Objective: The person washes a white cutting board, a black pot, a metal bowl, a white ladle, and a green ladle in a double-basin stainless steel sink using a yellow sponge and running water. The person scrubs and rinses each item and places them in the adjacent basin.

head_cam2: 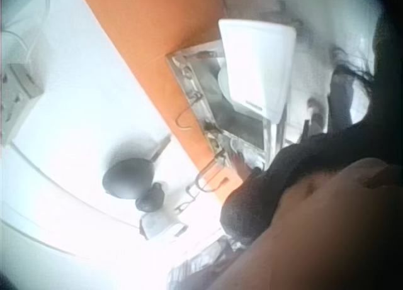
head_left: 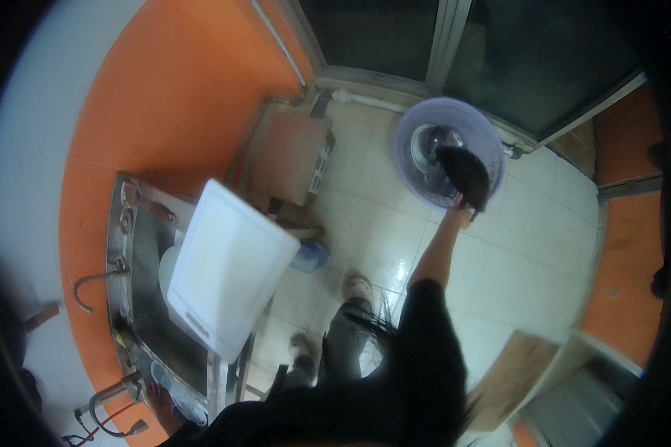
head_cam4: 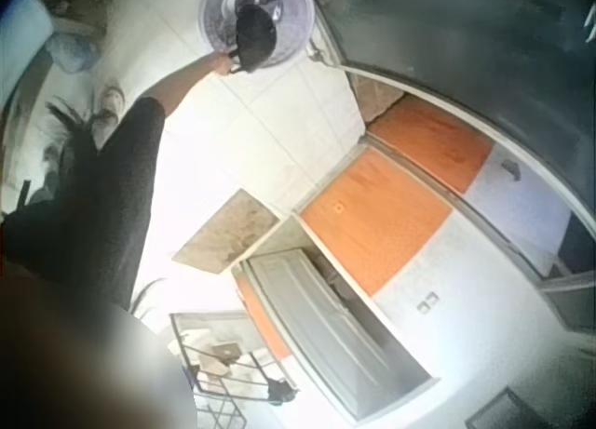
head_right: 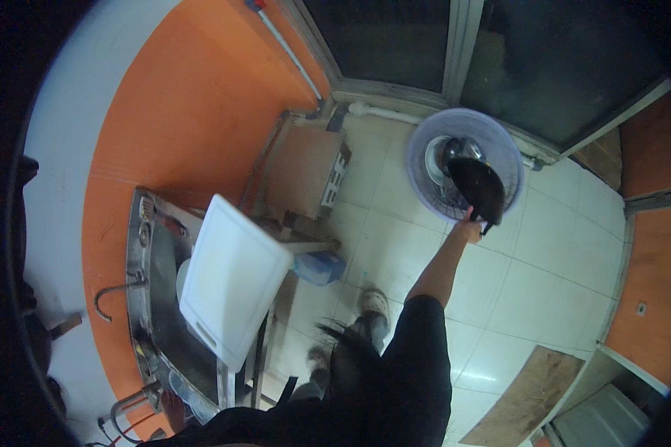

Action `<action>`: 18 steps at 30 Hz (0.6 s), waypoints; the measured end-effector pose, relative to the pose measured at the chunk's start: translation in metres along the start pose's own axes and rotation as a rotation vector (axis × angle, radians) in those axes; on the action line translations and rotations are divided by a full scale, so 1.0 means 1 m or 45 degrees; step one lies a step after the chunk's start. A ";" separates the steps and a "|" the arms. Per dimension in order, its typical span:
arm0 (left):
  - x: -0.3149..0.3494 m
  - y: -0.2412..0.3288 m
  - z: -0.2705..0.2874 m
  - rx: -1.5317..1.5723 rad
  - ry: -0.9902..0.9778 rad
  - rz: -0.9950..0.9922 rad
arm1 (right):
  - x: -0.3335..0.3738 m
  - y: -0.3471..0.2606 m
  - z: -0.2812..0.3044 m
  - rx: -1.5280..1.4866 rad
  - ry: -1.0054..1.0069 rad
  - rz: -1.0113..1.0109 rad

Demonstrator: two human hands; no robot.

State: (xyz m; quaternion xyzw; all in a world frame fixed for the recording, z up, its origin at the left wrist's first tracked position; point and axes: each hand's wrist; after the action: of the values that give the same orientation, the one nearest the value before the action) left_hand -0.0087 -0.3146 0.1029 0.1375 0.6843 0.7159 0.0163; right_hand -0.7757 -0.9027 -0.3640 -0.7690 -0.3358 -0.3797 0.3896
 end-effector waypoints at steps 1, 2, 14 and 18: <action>0.009 0.005 -0.004 -0.041 0.100 -0.010 | -0.016 0.008 0.010 0.012 0.011 -0.024; 0.019 0.009 -0.006 -0.081 0.206 -0.016 | -0.027 0.017 0.022 0.026 0.019 -0.047; 0.064 0.003 0.017 -0.541 -0.382 -0.227 | -0.019 0.103 0.029 0.182 -0.252 -0.623; 0.074 -0.017 0.071 -0.976 -0.633 -0.522 | 0.042 0.109 0.068 0.425 -0.280 -0.922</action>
State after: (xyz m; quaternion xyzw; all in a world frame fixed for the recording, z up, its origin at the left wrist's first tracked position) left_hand -0.0674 -0.2281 0.1014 0.1509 0.3603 0.8435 0.3687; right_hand -0.6451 -0.8864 -0.3936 -0.5634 -0.6811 -0.3483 0.3121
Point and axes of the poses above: each hand's wrist, its own x-axis away from the middle knuckle, its own z-axis out of the back of the hand, y = z × x, and after that the axes turned 14 degrees about -z, right-handed
